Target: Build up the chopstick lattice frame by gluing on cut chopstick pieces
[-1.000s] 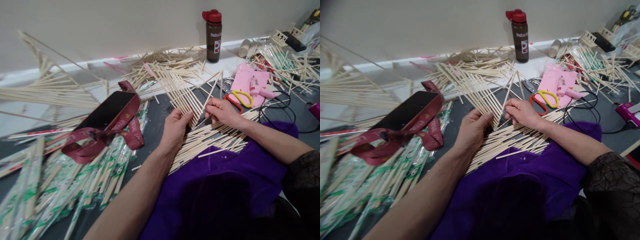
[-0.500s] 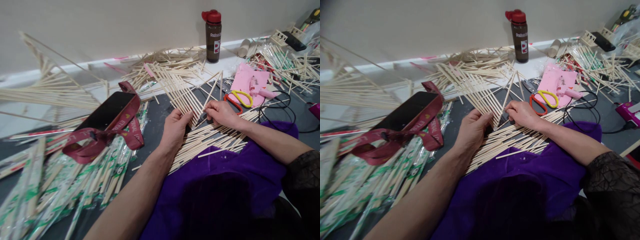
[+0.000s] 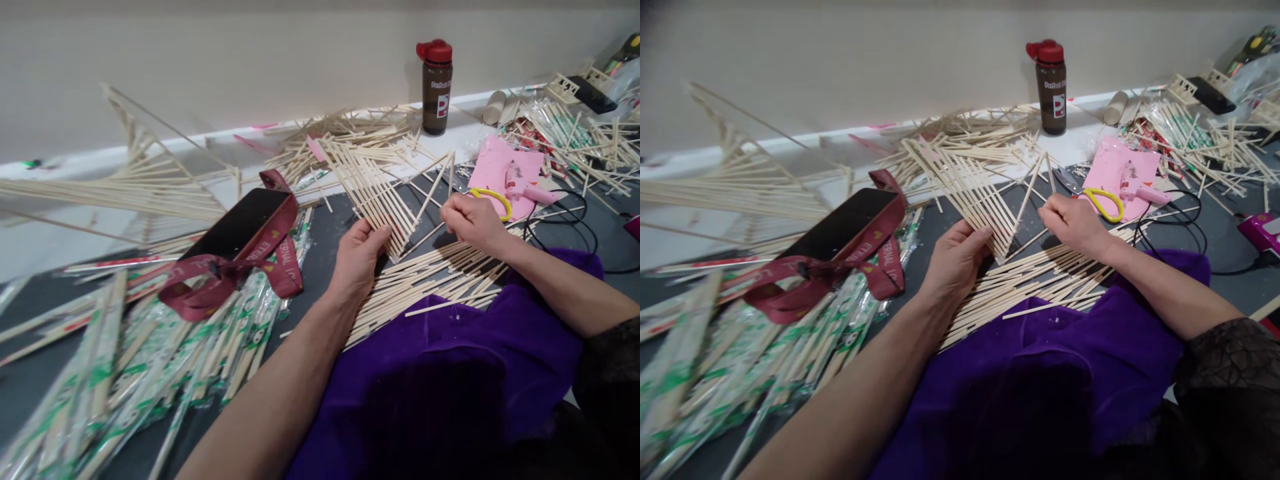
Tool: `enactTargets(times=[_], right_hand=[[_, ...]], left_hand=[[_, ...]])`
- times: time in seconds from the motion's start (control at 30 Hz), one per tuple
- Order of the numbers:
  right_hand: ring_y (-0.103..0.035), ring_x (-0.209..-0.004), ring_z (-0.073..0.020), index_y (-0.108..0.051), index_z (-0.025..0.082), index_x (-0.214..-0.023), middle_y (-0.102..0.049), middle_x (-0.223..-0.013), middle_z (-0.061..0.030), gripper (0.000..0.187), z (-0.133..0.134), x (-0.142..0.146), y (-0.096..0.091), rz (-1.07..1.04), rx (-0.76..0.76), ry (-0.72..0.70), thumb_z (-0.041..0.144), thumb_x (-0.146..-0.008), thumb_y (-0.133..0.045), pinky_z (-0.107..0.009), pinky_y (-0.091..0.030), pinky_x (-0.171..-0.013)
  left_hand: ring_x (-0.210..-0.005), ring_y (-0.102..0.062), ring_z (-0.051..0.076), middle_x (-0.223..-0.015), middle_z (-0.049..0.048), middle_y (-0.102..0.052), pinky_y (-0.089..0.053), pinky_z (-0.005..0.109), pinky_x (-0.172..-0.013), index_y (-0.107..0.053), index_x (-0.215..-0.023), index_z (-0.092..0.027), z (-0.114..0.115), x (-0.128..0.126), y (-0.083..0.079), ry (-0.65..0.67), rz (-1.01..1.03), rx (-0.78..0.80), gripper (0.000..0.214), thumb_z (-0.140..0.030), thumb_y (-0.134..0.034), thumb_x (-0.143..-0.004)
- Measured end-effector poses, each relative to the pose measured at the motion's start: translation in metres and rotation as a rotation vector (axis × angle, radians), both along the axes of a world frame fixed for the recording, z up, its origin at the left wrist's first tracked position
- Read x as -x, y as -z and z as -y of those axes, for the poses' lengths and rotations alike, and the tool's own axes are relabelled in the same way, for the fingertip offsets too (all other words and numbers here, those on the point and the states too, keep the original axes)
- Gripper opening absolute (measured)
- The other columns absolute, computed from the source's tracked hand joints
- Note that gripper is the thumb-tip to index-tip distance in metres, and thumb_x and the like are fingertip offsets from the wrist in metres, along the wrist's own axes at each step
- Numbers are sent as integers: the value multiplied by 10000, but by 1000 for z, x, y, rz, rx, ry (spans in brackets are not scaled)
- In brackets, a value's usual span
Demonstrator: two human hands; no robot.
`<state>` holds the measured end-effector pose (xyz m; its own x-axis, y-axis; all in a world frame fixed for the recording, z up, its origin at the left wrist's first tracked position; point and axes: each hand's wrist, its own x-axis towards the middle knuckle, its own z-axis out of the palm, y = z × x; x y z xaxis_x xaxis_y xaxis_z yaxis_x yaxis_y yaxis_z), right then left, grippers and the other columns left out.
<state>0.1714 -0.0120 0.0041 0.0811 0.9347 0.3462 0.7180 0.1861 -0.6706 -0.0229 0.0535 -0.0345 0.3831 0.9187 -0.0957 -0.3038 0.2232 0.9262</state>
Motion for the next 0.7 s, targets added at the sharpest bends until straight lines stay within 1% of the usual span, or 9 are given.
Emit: enactTargets(times=[0.1, 0.2, 0.27, 0.37, 0.5, 0.7], right_hand=[[-453, -480, -75, -499, 190, -686, -524, -549, 30, 182, 2, -4, -3, -167, -155, -10, 272, -848, -489, -216, -329, -488], [-463, -425, -64, -504, 193, -725, -547, -562, 38, 165, -1, -10, -2, -333, -195, 24, 283, -863, -509, -210, -345, -445], [-474, -411, -64, -504, 193, -732, -561, -576, 35, 165, -5, -15, 2, -414, -182, 51, 290, -863, -524, -211, -350, -428], [-482, -410, -60, -513, 191, -725, -567, -588, 35, 163, -11, -21, 9, -465, -135, 85, 288, -849, -555, -207, -354, -423], [-479, -405, -53, -523, 190, -718, -577, -602, 37, 162, -14, -25, 16, -469, -88, 102, 285, -841, -570, -201, -351, -412], [-478, -398, -55, -527, 184, -704, -559, -571, 41, 163, -14, -24, 16, -455, -25, 92, 278, -830, -568, -204, -348, -408]], left_hand=[[-628, -632, 132, -760, 10, -713, -521, 265, -633, -670, -828, -161, -1, 1, -1, -4, 18, -1, 264, -300, -787, -637], [-621, -639, 138, -746, 7, -711, -536, 269, -624, -662, -824, -165, -2, 1, -2, -1, 21, 1, 275, -294, -794, -620], [-614, -640, 140, -735, 5, -707, -543, 272, -613, -660, -817, -166, -4, 2, -3, -7, 19, 0, 267, -281, -790, -614], [-589, -632, 137, -712, 3, -701, -543, 268, -577, -661, -797, -165, -8, 5, -5, -32, 5, -5, 219, -261, -764, -630], [-522, -599, 126, -659, -3, -687, -517, 243, -501, -670, -768, -167, -17, 13, -10, -57, -26, 2, 166, -209, -735, -621], [-461, -565, 116, -622, -1, -685, -473, 213, -438, -684, -746, -170, -27, 23, -15, -11, -78, 5, 159, -189, -704, -589]])
